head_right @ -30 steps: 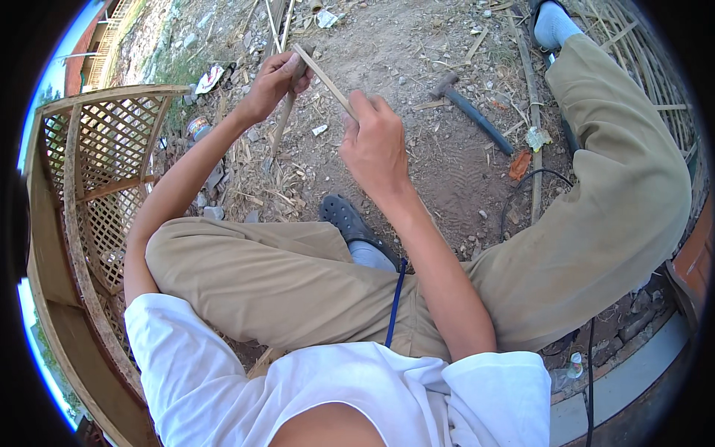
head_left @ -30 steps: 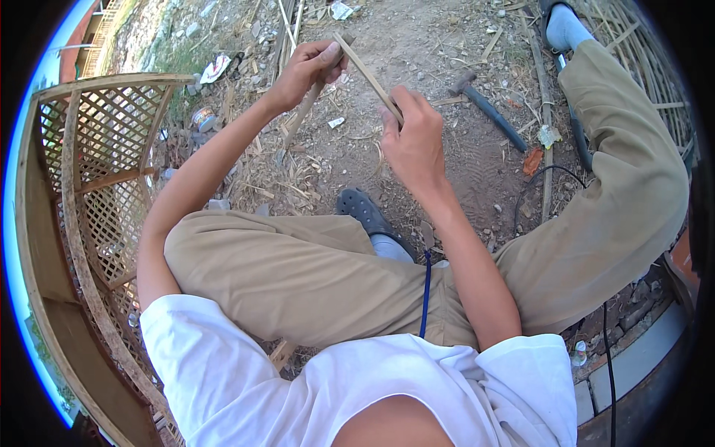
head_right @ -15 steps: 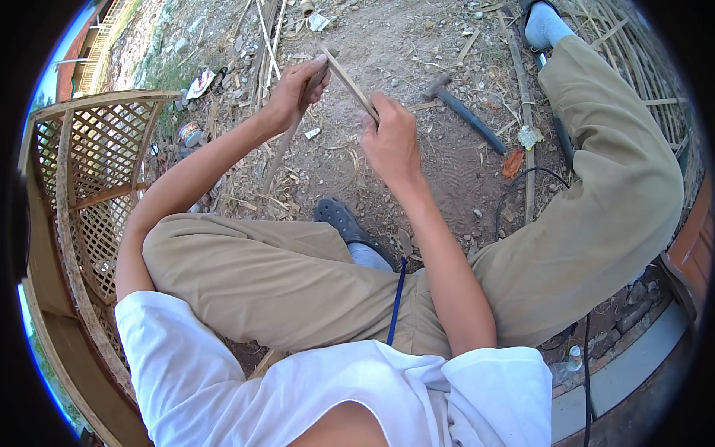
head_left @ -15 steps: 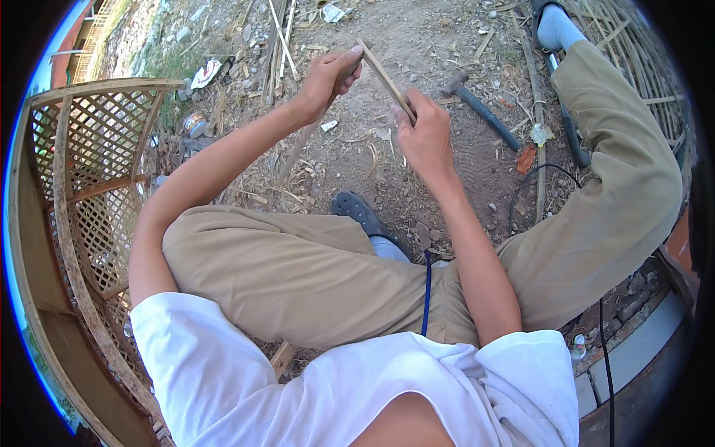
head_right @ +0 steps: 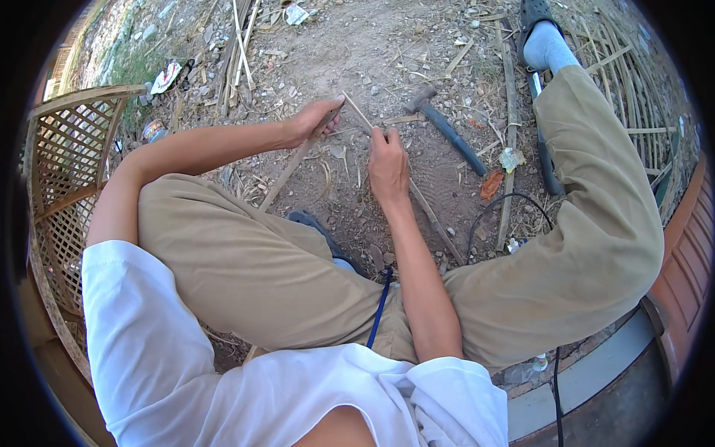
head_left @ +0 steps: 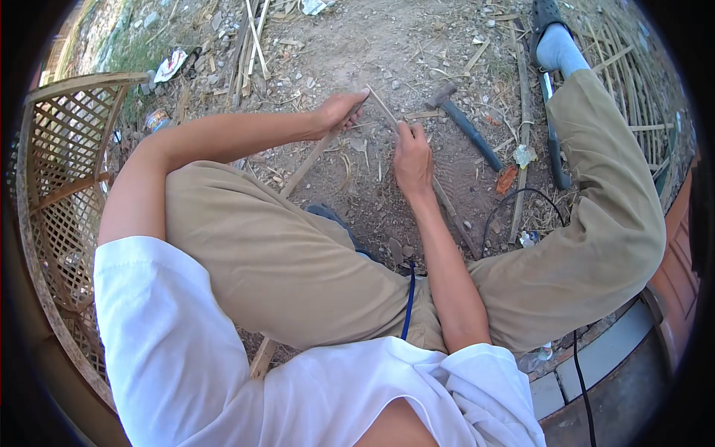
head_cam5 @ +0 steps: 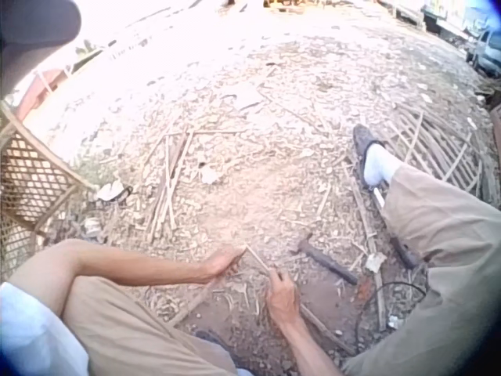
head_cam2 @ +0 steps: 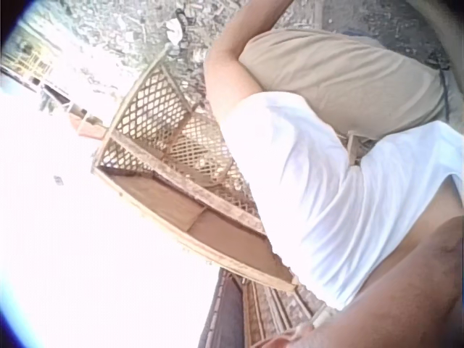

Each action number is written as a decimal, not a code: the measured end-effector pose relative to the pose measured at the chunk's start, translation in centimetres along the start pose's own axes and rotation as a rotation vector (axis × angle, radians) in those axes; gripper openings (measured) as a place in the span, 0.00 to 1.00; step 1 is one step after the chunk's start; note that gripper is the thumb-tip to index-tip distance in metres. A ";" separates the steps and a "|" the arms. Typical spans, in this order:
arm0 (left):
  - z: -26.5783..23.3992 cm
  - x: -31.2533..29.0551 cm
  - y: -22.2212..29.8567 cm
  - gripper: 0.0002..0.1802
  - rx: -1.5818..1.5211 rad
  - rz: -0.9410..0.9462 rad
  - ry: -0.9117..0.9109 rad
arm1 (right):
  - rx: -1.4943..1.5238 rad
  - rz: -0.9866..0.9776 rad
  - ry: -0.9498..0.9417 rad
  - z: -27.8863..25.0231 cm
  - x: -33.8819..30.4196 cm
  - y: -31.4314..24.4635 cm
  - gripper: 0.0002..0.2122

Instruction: The person sits on the ground and uses a hammer to join thin bamboo strips together. They position the strips and drive small nails into the wood by hand to secure the joints of a structure.

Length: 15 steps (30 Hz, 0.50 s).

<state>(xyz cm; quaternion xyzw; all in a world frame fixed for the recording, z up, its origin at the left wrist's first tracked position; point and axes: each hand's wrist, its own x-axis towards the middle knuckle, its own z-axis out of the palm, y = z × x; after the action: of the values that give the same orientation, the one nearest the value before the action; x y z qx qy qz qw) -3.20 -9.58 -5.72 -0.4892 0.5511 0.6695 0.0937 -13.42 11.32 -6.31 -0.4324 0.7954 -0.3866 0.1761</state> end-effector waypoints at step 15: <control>-1.8 1.1 -0.3 0.16 0.450 0.308 -0.088 | -0.088 -0.003 0.047 -0.4 -0.5 2.5 0.06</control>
<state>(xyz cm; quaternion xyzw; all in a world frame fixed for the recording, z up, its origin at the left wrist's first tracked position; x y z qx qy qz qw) -2.53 -11.42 -6.63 -0.3369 0.7492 0.5572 0.1212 -14.74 12.75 -8.04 -0.4318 0.8148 -0.3615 0.1377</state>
